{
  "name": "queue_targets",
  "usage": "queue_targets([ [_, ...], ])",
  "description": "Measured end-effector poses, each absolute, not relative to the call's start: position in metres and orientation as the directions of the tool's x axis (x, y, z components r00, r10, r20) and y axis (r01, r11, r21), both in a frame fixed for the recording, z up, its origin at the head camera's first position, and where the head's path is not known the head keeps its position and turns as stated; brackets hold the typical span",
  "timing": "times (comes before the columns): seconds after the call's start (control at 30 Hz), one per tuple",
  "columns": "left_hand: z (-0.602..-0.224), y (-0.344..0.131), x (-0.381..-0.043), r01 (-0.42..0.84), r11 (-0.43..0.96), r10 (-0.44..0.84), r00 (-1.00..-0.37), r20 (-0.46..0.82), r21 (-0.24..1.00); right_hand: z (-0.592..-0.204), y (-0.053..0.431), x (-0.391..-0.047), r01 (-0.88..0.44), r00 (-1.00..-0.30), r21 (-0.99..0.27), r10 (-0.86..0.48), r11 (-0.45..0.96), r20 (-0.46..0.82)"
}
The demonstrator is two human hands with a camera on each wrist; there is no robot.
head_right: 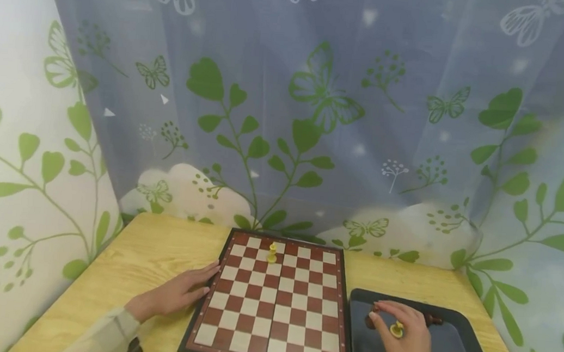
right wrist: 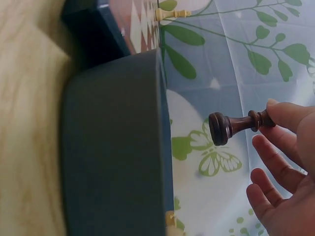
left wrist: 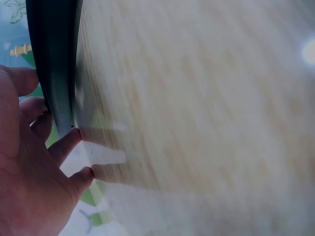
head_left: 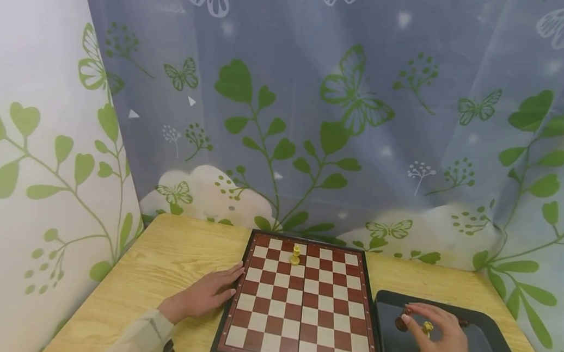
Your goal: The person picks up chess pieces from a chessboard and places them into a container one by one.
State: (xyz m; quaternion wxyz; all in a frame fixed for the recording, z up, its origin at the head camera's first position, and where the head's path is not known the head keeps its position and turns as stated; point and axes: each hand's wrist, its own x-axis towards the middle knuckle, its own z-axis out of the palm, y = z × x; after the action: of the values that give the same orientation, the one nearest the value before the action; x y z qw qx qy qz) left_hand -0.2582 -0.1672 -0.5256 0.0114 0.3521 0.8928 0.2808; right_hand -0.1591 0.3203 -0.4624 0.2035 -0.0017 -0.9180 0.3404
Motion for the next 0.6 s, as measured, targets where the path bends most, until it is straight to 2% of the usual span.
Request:
queue_targets([
  [0.33,-0.526,-0.167,-0.257,0.612,0.591,0.639,-0.753,0.158,0.525,-0.472,0.331,-0.149,-0.034,-0.934,-0.610,0.192,0.792,0.302],
  [0.6,-0.526,-0.167,-0.258,0.581,0.609,0.623,-0.771,0.127,0.540,-0.486,0.334,-0.149,-0.096,-0.878,-0.575,0.203,0.812,0.434],
])
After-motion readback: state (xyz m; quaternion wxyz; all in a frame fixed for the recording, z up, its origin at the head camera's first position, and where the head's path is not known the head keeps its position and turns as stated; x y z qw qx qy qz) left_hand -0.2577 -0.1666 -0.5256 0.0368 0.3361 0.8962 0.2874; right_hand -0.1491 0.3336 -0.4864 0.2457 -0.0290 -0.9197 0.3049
